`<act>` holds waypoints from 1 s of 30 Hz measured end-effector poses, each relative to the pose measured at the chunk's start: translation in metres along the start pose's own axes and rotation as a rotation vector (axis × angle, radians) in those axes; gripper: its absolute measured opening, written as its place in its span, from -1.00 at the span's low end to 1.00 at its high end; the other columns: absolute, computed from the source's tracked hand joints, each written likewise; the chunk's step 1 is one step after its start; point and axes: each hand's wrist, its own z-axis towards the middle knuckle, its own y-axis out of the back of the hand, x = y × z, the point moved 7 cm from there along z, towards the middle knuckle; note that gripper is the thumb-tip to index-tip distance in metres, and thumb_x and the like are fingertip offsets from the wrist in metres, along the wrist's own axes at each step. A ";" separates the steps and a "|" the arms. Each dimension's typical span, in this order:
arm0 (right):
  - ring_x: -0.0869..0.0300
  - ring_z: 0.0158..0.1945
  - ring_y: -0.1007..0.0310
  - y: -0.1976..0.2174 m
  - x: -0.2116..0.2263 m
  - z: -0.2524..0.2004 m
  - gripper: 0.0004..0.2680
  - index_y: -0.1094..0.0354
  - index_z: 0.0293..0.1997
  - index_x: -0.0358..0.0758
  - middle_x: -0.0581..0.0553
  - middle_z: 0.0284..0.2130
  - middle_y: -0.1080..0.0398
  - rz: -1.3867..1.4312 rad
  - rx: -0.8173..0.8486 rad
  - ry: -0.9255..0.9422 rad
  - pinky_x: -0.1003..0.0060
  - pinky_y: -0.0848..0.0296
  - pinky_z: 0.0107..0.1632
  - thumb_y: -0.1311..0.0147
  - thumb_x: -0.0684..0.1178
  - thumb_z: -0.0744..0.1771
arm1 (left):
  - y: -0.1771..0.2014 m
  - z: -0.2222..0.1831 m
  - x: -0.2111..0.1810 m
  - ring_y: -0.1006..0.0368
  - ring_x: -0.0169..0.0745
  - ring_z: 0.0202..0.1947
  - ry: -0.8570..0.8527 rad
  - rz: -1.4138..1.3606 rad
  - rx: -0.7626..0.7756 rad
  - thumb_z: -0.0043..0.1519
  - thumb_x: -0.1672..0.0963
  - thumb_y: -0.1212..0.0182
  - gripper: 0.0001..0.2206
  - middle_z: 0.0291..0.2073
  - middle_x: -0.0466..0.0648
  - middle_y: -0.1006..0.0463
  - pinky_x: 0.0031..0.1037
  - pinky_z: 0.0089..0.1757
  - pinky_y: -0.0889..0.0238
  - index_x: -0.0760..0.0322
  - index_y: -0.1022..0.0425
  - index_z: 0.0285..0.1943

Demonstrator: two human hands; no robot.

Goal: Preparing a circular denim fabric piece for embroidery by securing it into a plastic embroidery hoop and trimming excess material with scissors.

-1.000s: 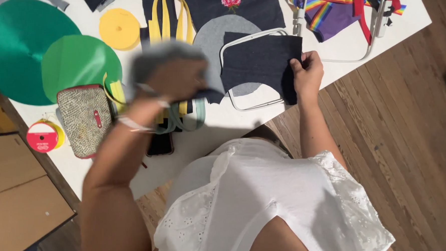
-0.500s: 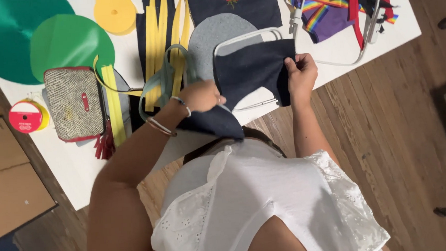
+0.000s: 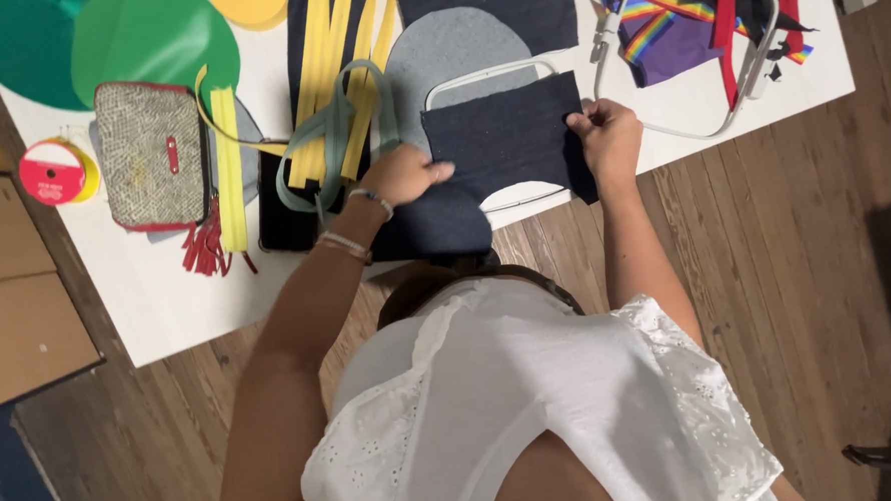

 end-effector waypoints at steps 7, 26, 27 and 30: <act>-0.03 -0.39 -0.55 0.009 0.015 -0.003 -0.84 -0.51 -0.36 -0.17 -0.17 -0.56 -0.49 0.055 0.038 0.041 0.22 -0.43 -0.28 -0.44 -0.01 0.29 | 0.009 0.032 0.003 -0.58 0.09 -0.02 0.079 0.087 -0.182 0.34 -0.08 -0.07 -0.59 -0.14 0.11 -0.65 -0.12 -0.07 -0.46 0.31 -0.61 -0.02; 0.35 -0.05 -0.42 0.042 0.089 -0.071 -0.75 -0.39 0.08 -0.29 -0.10 -0.15 -0.50 0.851 0.118 0.120 0.53 -0.47 0.02 0.10 0.05 0.43 | 0.116 -0.127 -0.063 0.02 -0.55 -0.73 -0.465 -0.370 0.035 0.25 0.07 -0.38 -0.69 -0.83 -0.27 -0.20 -0.67 -0.60 0.09 0.20 -0.58 -0.58; 0.35 -0.05 -0.42 0.037 0.102 -0.076 -0.75 -0.39 0.08 -0.29 -0.10 -0.15 -0.50 0.849 0.125 0.122 0.53 -0.47 0.02 0.10 0.05 0.43 | 0.119 -0.126 -0.074 0.02 -0.55 -0.73 -0.462 -0.375 0.030 0.25 0.07 -0.38 -0.69 -0.83 -0.27 -0.20 -0.67 -0.60 0.09 0.20 -0.58 -0.58; 0.07 0.42 -0.23 0.003 0.151 -0.104 -0.38 -0.41 0.21 -0.11 -0.15 0.31 -0.30 1.224 0.663 0.413 0.16 -0.24 0.34 0.19 0.64 0.33 | 0.141 -0.125 -0.124 -0.28 -0.41 -0.37 -0.787 -0.219 -0.219 0.06 0.29 -0.04 -0.91 -0.51 -0.17 -0.43 -0.52 -0.20 -0.19 0.30 -0.39 -0.46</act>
